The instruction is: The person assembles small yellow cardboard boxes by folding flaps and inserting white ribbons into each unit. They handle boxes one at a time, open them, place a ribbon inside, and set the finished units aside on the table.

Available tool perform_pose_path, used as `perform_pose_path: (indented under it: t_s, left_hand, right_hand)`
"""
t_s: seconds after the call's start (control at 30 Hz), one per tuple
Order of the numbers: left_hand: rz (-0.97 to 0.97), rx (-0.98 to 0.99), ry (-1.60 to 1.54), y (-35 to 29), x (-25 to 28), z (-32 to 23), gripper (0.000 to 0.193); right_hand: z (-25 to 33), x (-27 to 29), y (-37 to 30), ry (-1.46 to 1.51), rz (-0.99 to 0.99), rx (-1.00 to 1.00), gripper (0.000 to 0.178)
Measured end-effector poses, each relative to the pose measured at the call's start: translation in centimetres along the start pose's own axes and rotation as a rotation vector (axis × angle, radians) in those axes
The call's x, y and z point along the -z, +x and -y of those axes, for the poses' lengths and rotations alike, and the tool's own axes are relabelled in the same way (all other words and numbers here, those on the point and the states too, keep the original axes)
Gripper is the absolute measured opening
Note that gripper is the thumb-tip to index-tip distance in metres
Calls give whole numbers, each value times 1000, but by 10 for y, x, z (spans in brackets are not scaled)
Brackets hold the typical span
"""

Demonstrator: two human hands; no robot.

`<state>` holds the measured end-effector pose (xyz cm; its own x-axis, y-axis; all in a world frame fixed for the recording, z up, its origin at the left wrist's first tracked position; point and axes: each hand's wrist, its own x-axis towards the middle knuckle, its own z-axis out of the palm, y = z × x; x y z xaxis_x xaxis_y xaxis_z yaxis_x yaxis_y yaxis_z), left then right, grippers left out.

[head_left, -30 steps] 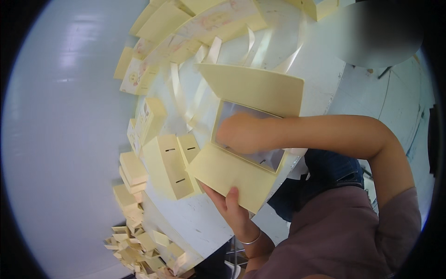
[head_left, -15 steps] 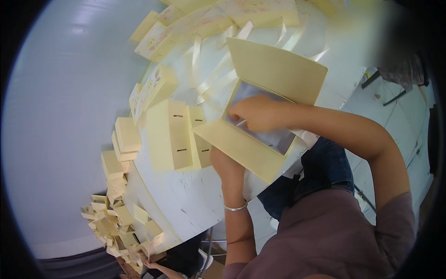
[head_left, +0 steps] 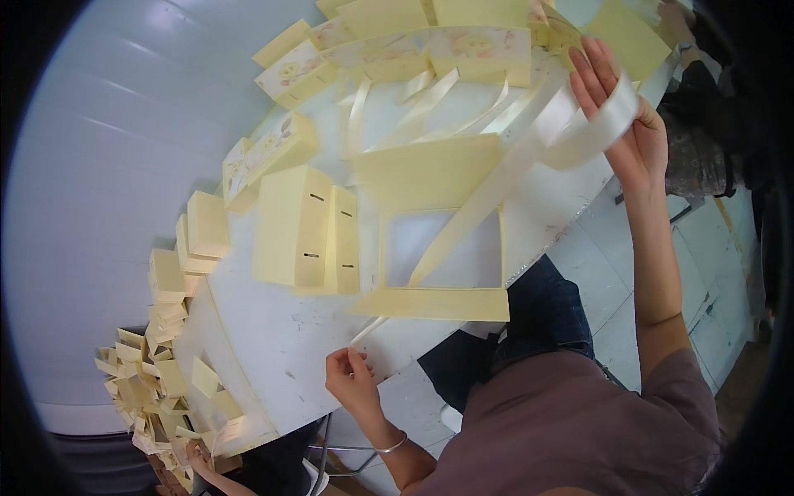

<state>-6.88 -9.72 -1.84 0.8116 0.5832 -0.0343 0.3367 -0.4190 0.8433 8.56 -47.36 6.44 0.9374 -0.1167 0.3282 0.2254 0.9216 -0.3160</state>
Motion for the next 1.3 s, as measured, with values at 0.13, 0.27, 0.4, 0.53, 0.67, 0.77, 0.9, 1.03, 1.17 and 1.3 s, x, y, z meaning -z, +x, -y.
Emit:
perform_pose_path:
  t_s: [0.13, 0.27, 0.4, 0.53, 0.67, 0.77, 0.9, 1.03, 1.17, 1.3]
  left_hand:
    - [102, 67, -138, -9, 12, 15, 9]
    - [217, 128, -716, -15, 13, 7, 15]
    - [720, 503, -1428, -6, -26, -23, 29]
    - [862, 371, -1450, 40, -91, -45, 32]
    - [889, 307, -1315, 63, -123, -80, 27]
    - [798, 243, -1155, 59, -117, -85, 20]
    - [451, 81, -782, 67, -77, -53, 18]
    - [211, 101, -490, 45, -41, -26, 15]
    - [-134, -168, -64, 14, -36, -11, 30]
    - [-78, -685, 113, -10, -60, -46, 60]
  right_hand:
    - [14, 18, 6, -1152, -206, 243, 46]
    - [76, -4, 13, -1500, -190, 217, 42]
    - [81, -9, 28, -1539, -191, 423, 43]
    - [88, -19, 15, -1258, -83, 198, 44]
    - [30, -25, -7, -1190, 236, -239, 55]
    - [-28, -17, -9, -1196, 356, -534, 42]
    - [-85, 13, 15, -1134, 282, -557, 32]
    - [-109, 46, 26, -1289, 345, -644, 31]
    - [-101, 41, 13, -1430, 464, -727, 33]
    - [-89, 20, -4, -1476, 513, -807, 37]
